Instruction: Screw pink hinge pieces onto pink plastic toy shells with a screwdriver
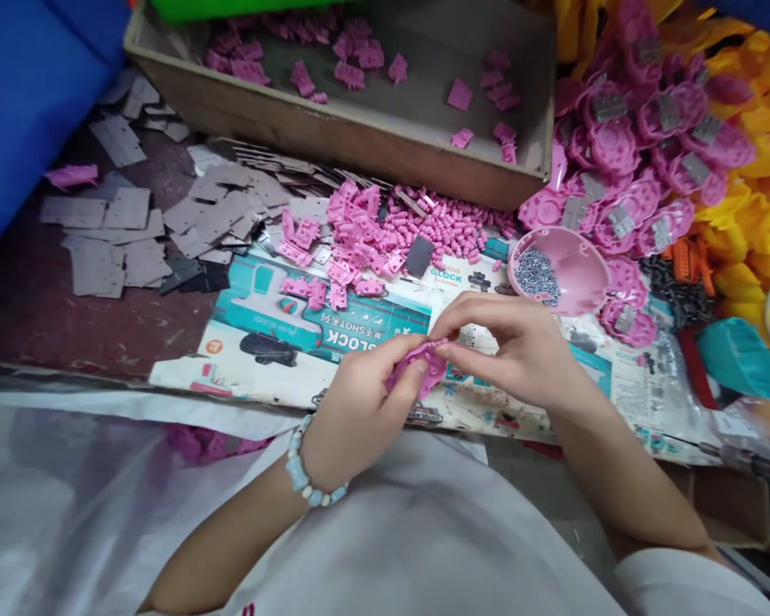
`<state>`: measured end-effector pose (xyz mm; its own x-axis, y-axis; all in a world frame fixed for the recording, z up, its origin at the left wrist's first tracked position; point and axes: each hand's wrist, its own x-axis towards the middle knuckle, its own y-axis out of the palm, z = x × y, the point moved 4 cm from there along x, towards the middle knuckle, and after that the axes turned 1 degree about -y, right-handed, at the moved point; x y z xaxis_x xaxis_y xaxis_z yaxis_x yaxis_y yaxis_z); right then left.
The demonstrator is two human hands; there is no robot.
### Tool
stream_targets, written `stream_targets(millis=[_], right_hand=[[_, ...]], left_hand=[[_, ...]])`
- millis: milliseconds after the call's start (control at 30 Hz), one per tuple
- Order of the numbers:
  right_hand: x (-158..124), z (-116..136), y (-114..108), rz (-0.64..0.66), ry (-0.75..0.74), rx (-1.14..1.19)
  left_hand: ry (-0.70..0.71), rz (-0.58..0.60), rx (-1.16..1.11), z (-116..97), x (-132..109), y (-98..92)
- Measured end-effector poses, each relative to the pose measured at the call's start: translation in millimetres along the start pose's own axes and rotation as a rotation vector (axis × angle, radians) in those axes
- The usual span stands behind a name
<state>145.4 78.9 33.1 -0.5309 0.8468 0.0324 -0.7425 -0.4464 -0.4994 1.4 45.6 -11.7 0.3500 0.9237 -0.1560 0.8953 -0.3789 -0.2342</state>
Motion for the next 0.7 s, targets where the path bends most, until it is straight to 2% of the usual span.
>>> stream_targets(millis=[133, 267, 500, 600, 700], right_hand=[[1, -4, 0, 0.049, 0.037, 0.010], [1, -3, -1, 0.067, 0.066, 0.086], [2, 0, 5, 0.140, 0.074, -0.011], [5, 2, 5, 0.176, 0.095, -0.004], [16, 4, 8, 0.264, 0.084, 0.064]], left_hand=[[0.076, 0.003, 0.121, -6, -3, 0.2], [0.063, 0.016, 0.137, -6, -2, -0.7], [0.094, 0.053, 0.190, -6, -2, 0.0], [0.072, 0.069, 0.145, -2, -5, -3.5], [0.061, 0.060, 0.060, 1, -9, -12.2]])
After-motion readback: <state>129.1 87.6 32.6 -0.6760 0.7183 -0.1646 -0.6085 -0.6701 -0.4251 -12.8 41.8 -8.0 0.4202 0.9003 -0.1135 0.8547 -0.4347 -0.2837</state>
